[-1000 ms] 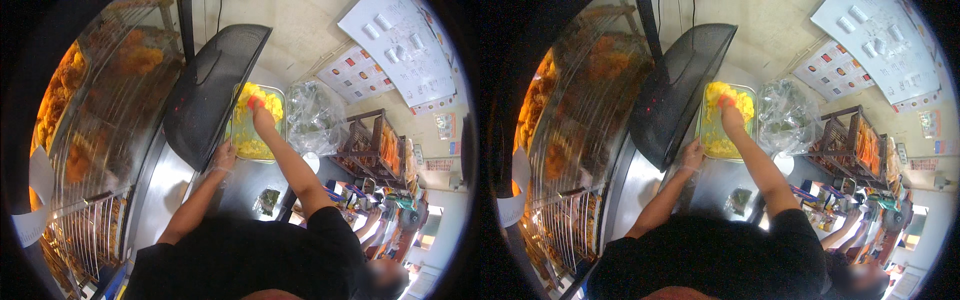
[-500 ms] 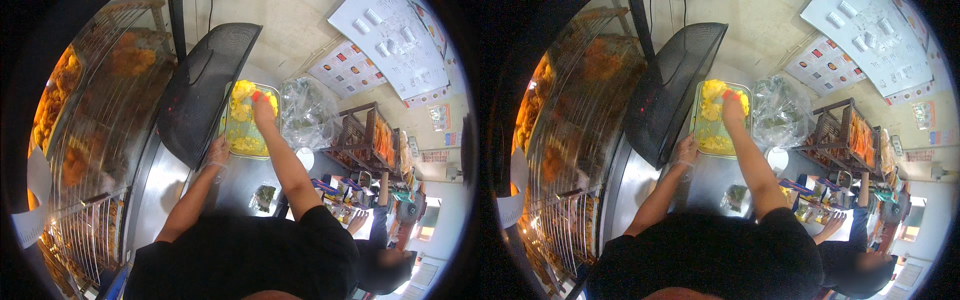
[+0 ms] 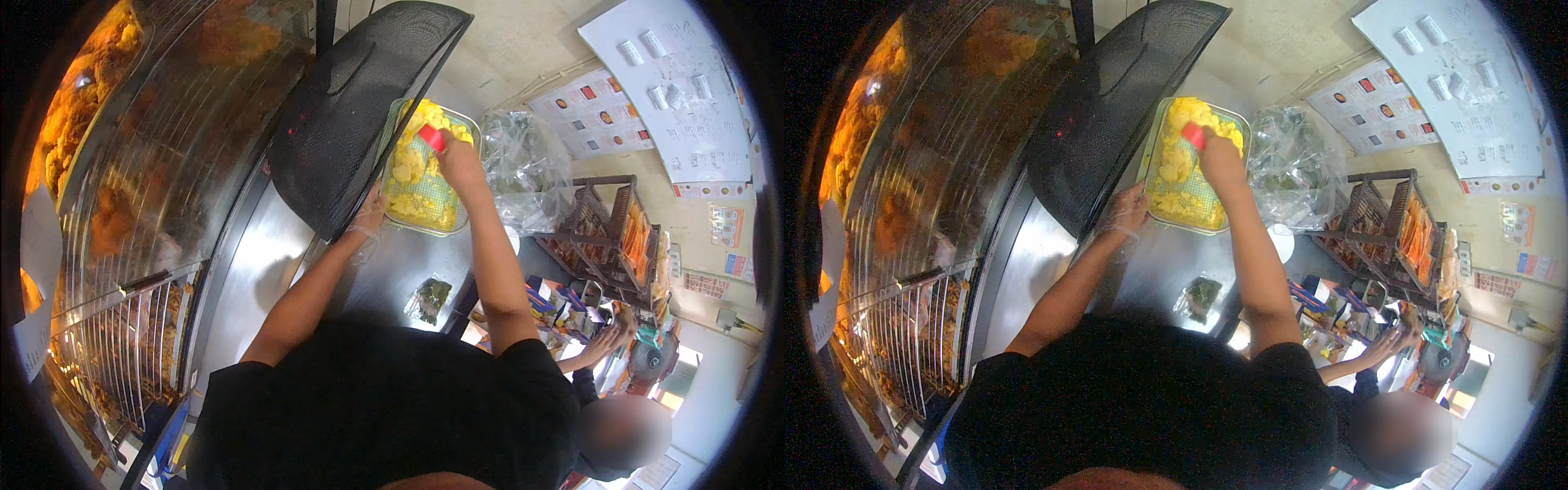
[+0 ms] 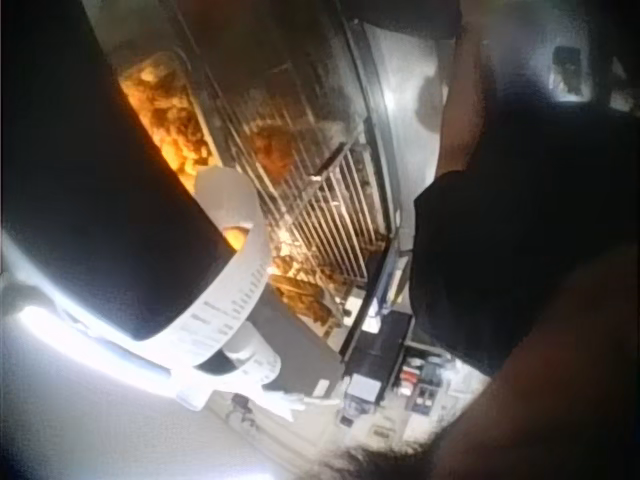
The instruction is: The person assembles food boxes by scooping scrambled eggs into containers, placing buns and fried chicken pieces inside, and adding seaweed packets. They retrieve buns from a cooler and chicken from a heated display, then arrange the completed boxes on the counter.
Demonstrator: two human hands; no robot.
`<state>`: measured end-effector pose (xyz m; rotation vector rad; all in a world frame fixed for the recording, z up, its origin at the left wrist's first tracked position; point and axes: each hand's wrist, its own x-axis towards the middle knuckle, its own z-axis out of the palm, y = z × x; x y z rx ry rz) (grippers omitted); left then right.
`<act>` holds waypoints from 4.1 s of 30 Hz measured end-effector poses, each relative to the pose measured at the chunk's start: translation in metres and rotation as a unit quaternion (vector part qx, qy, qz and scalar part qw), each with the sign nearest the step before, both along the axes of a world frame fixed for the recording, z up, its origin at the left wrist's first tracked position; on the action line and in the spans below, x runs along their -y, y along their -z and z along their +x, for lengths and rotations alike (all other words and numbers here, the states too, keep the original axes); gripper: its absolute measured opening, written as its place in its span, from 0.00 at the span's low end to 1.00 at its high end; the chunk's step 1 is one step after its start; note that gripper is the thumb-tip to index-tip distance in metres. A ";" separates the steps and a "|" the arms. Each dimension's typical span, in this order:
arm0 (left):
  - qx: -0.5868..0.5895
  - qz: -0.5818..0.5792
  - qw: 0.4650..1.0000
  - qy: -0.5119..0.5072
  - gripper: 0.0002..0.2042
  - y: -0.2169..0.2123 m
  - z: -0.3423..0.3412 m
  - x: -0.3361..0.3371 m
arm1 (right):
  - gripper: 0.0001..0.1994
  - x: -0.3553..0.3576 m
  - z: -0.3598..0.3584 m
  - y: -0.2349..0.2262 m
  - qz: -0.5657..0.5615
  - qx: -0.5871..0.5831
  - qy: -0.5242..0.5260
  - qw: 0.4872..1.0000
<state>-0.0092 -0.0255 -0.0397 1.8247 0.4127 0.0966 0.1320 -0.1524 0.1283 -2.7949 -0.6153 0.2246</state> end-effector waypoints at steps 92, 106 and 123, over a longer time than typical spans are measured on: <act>0.043 0.522 0.808 0.268 0.29 -0.106 0.032 0.022 | 0.11 0.108 -0.069 0.043 0.557 -0.445 0.213 0.668; 0.172 -0.088 0.975 0.112 0.20 -0.105 -0.086 0.012 | 0.11 0.162 -0.383 -0.025 0.694 -0.355 0.430 0.455; 0.201 0.361 0.760 0.501 0.31 -0.093 -0.234 0.232 | 0.18 0.292 -0.444 0.090 0.361 -0.015 0.441 0.821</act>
